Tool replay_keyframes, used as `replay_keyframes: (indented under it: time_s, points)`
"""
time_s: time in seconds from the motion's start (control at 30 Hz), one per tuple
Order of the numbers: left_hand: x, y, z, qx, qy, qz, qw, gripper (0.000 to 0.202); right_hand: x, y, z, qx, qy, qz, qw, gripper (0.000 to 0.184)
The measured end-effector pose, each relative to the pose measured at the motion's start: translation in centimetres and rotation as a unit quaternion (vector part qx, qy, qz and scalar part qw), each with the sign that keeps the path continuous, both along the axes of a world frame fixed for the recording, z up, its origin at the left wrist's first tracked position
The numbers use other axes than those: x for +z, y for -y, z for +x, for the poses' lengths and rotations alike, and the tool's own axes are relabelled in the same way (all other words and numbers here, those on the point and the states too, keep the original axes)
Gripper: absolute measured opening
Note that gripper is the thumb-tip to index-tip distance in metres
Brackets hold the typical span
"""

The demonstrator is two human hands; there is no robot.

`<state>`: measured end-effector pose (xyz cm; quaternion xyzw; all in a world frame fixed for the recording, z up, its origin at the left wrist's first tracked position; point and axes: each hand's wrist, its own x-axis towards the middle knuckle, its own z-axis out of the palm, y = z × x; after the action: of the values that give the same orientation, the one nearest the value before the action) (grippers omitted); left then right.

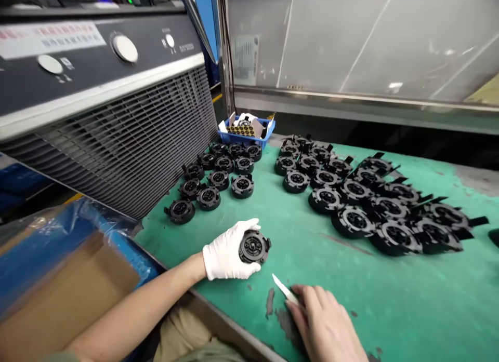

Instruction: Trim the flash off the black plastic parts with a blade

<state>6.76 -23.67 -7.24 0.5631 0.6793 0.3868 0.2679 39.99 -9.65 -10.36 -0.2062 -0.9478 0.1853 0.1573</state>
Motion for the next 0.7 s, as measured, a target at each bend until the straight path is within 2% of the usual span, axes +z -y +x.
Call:
replay_keyframes:
  time_s: [0.1,0.17,0.27,0.37,0.47,0.53,0.63,0.7]
  points:
    - [0.8,2.0,-0.7,-0.096,0.007,0.006,0.995,0.134,0.1,0.5,0.3,-0.035,0.01,-0.017,0.999,0.05]
    - [0.9,3.3,-1.2,-0.108,0.013,0.0,0.994,0.128,0.1,0.6,0.5,-0.042,0.016,-0.041,0.998,0.052]
    - [0.9,4.5,-1.5,-0.096,0.025,0.004,0.995,0.119,0.6,-0.1,0.7,-0.037,0.006,-0.059,0.998,0.051]
    - [1.2,4.6,-1.1,-0.089,0.022,0.013,0.996,0.109,1.7,-1.1,0.5,-0.014,-0.01,-0.061,0.998,0.039]
    - [2.0,4.4,-0.2,-0.077,0.016,0.009,0.997,0.099,2.9,-1.3,-0.9,0.016,-0.043,-0.051,0.998,0.029]
    - [2.7,4.2,0.2,-0.053,0.022,0.012,0.998,0.094,3.8,-0.7,-2.3,0.021,-0.069,-0.053,0.996,0.027]
    - [3.6,3.2,0.3,0.006,0.047,0.015,0.999,0.104,5.4,0.4,-4.4,0.024,-0.09,-0.077,0.993,0.023]
    - [4.3,1.9,0.1,0.013,0.061,0.007,0.998,0.103,6.2,0.8,-5.1,0.045,-0.085,-0.093,0.991,0.022]
